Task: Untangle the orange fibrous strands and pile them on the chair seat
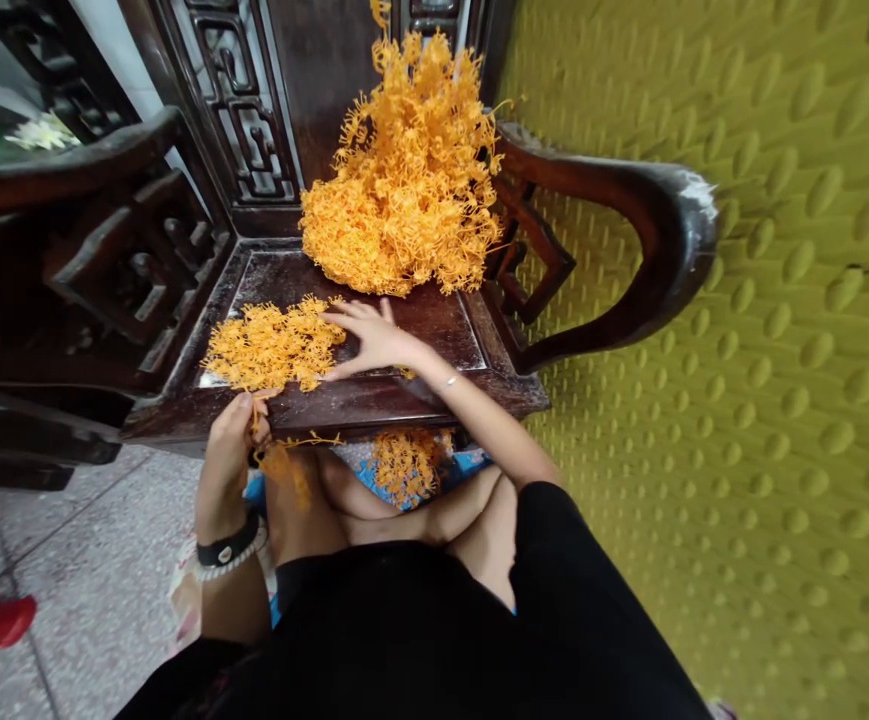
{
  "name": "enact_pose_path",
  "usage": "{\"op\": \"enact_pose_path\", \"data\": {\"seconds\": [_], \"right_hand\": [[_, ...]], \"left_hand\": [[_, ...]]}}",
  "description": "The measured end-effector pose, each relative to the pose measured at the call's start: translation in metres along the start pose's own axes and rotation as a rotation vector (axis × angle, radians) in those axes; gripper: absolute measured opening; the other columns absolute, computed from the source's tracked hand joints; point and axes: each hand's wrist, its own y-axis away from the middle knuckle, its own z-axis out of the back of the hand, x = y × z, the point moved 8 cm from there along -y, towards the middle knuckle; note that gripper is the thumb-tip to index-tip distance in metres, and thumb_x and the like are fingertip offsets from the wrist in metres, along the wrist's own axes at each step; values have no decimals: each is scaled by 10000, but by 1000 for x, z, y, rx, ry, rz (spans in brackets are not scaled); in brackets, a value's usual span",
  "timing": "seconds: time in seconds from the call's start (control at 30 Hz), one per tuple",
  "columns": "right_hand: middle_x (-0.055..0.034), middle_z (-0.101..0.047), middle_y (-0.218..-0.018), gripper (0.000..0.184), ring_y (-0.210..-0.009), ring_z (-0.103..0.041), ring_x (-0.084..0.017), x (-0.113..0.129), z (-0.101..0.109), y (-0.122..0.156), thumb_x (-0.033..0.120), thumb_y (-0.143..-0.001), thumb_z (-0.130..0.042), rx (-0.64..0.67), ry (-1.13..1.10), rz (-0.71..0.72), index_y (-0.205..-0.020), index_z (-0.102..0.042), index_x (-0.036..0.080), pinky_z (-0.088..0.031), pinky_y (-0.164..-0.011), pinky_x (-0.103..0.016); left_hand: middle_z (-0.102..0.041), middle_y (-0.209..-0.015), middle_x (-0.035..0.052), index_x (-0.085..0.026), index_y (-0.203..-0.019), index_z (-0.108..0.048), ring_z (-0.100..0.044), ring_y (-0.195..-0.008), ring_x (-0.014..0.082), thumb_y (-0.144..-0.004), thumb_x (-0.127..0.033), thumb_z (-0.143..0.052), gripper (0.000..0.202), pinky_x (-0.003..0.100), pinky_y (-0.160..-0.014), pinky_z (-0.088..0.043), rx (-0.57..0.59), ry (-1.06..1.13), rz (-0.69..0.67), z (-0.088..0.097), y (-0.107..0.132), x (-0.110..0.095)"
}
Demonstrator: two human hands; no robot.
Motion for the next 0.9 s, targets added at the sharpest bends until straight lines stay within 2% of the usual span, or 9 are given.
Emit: {"op": "enact_pose_path", "data": {"seconds": [0.1, 0.2, 0.33, 0.4, 0.5, 0.57, 0.73, 0.83, 0.9], "right_hand": [[-163, -105, -1598, 1236, -1456, -25, -445, -49, 2, 38, 753, -479, -728, 41, 29, -139, -1506, -245, 264, 8, -1096, -712], [-157, -48, -1605, 1255, -1461, -19, -428, -61, -13, 47, 762, -522, -698, 6, -4, -119, -1528, -140, 260, -80, -1116, -685], [-145, -86, -1601, 1089, -1452, -137, -391, -41, -27, 22, 741, -654, -625, -110, 26, 6, -1520, -181, 253, -222, -1121, -609], [-154, -231, -1558, 893, -1382, -287, -370, -30, -29, 7, 687, -759, -563, -142, 99, 65, -1479, -310, 223, -306, -1088, -569], [-155, -536, -1292, 555, -1136, -494, -298, -21, -31, -4, 542, -906, -440, -167, 190, 117, -1303, -532, 167, -427, -979, -495], [-146, -600, -1084, 435, -980, -539, -257, -22, -31, -3, 445, -954, -375, -182, 212, 117, -1164, -596, 135, -476, -875, -428], [-109, -578, -893, 367, -837, -549, -209, -13, -16, -8, 377, -978, -319, -316, 117, 157, -995, -586, 125, -467, -777, -344], [-100, -577, -925, 367, -859, -551, -181, 16, -3, -36, 384, -985, -306, -415, -15, 238, -1005, -560, 120, -451, -801, -310], [-104, -586, -968, 360, -889, -550, -169, 45, -9, -63, 375, -987, -309, -375, -23, 319, -1024, -553, 113, -437, -824, -297]], "left_hand": [[-468, -565, -36, -155, -709, -582, -372, -436, 53, -819, -475, -610, 339, 175, -417, -301, -2, -10, -33, 9, -12, 0], [-515, -586, -23, -148, -669, -570, -375, -427, 41, -786, -462, -650, 345, 168, -419, -314, -79, 31, -54, 24, -23, 0], [-583, -670, 0, -138, -641, -556, -361, -398, 18, -761, -423, -668, 329, 165, -391, -300, -195, 97, -48, 42, -35, 0], [-597, -706, 5, -137, -637, -553, -367, -396, 14, -763, -410, -662, 319, 167, -390, -308, -233, 113, -59, 47, -38, -2], [-580, -693, -5, -141, -644, -546, -366, -408, 18, -771, -397, -650, 304, 170, -401, -312, -262, 148, -103, 51, -35, -3], [-543, -656, -20, -145, -656, -539, -368, -423, 24, -779, -403, -640, 302, 172, -419, -317, -277, 178, -145, 52, -32, -4], [-517, -684, -32, -155, -644, -485, -357, -421, 18, -750, -423, -646, 330, 187, -426, -304, -364, 294, -219, 57, -22, -5], [-514, -693, -30, -163, -647, -462, -353, -419, 18, -762, -414, -621, 319, 193, -432, -301, -393, 300, -233, 57, -21, -6], [-504, -687, -33, -166, -656, -457, -358, -425, 23, -762, -424, -615, 321, 197, -437, -298, -406, 286, -222, 57, -21, -5]]}}
